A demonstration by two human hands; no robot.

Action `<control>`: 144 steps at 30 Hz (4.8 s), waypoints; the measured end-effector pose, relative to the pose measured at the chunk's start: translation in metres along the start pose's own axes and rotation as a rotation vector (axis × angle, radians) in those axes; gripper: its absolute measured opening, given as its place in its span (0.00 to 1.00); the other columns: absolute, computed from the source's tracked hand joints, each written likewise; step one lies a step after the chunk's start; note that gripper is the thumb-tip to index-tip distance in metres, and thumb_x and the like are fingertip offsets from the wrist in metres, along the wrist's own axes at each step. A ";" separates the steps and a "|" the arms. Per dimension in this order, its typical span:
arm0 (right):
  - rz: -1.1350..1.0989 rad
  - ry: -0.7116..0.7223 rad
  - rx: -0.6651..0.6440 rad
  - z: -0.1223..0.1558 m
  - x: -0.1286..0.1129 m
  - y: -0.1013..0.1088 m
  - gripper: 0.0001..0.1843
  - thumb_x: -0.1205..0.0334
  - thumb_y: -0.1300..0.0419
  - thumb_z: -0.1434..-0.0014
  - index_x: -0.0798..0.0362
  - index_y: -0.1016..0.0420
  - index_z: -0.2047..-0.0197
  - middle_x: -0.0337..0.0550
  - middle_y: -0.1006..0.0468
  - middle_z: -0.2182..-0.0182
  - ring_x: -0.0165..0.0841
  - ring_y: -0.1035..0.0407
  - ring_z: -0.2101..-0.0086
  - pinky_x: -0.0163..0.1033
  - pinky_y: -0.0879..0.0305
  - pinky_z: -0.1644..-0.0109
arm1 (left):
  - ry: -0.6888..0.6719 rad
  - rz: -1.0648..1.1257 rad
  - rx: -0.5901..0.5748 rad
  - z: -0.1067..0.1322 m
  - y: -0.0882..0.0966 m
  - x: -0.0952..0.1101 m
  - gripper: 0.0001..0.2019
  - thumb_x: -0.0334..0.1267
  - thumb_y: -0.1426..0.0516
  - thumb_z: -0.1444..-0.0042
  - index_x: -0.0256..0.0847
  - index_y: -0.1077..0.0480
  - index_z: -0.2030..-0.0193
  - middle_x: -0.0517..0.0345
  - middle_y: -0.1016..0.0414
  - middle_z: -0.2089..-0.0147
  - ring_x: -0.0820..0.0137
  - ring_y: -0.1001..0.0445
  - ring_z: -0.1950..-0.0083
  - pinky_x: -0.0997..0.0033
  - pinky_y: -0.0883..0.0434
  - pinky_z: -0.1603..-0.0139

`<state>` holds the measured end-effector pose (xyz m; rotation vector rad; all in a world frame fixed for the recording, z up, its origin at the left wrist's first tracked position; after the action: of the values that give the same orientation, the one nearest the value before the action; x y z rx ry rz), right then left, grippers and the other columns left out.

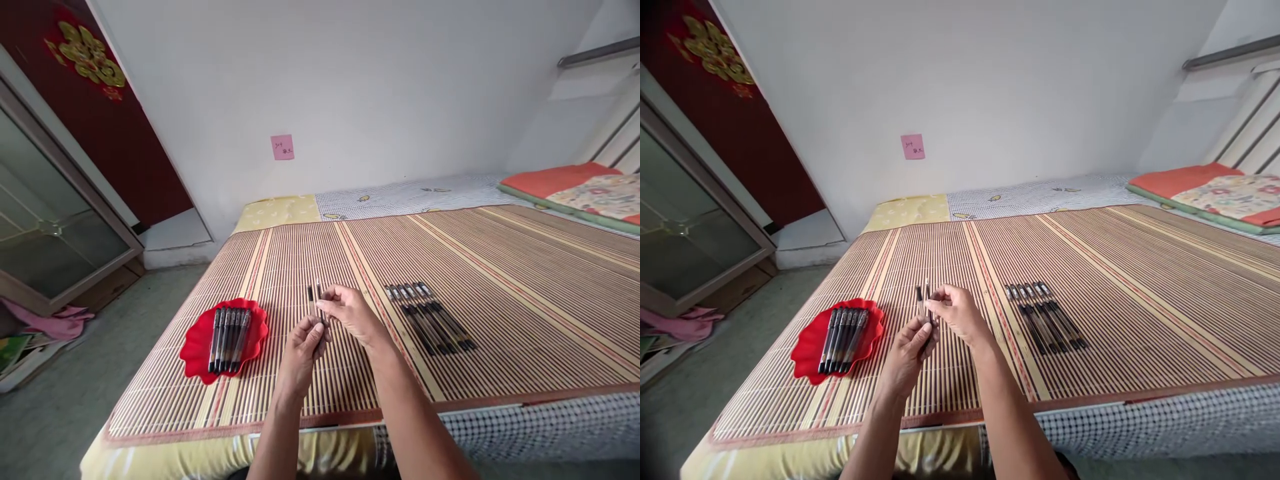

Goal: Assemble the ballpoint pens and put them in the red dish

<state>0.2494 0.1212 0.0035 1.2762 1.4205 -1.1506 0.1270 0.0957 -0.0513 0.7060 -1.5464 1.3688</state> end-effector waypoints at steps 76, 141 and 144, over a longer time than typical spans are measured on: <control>0.073 0.297 0.203 0.034 -0.091 0.047 0.08 0.57 0.36 0.36 0.51 0.20 0.58 0.44 0.17 0.63 0.33 0.23 0.64 0.41 0.23 0.56 | -0.046 -0.458 -0.266 0.016 -0.016 0.028 0.19 0.49 0.41 0.35 0.39 0.21 0.45 0.66 0.43 0.76 0.75 0.45 0.74 0.73 0.48 0.72; -0.051 0.077 0.018 0.013 -0.037 0.037 0.13 0.50 0.31 0.41 0.52 0.19 0.63 0.40 0.22 0.67 0.32 0.29 0.65 0.40 0.33 0.56 | 0.069 -0.145 -0.340 0.020 -0.034 0.011 0.17 0.49 0.38 0.36 0.34 0.22 0.63 0.69 0.50 0.78 0.78 0.55 0.76 0.72 0.56 0.75; 0.016 0.072 0.055 0.013 -0.036 0.040 0.16 0.47 0.32 0.40 0.52 0.22 0.67 0.37 0.25 0.72 0.32 0.32 0.68 0.40 0.34 0.58 | 0.062 -0.157 -0.337 0.018 -0.033 0.012 0.16 0.48 0.38 0.36 0.34 0.22 0.62 0.69 0.50 0.78 0.78 0.54 0.76 0.72 0.56 0.75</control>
<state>0.2926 0.1032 0.0334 1.3774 1.4367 -1.1507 0.1462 0.0728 -0.0255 0.5568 -1.5861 0.9748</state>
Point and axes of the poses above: each hand's wrist, its own z-axis away from the middle knuckle, its own y-axis out of the back of the hand, x = y × z, the point moved 9 cm from there along -z, towards the middle knuckle
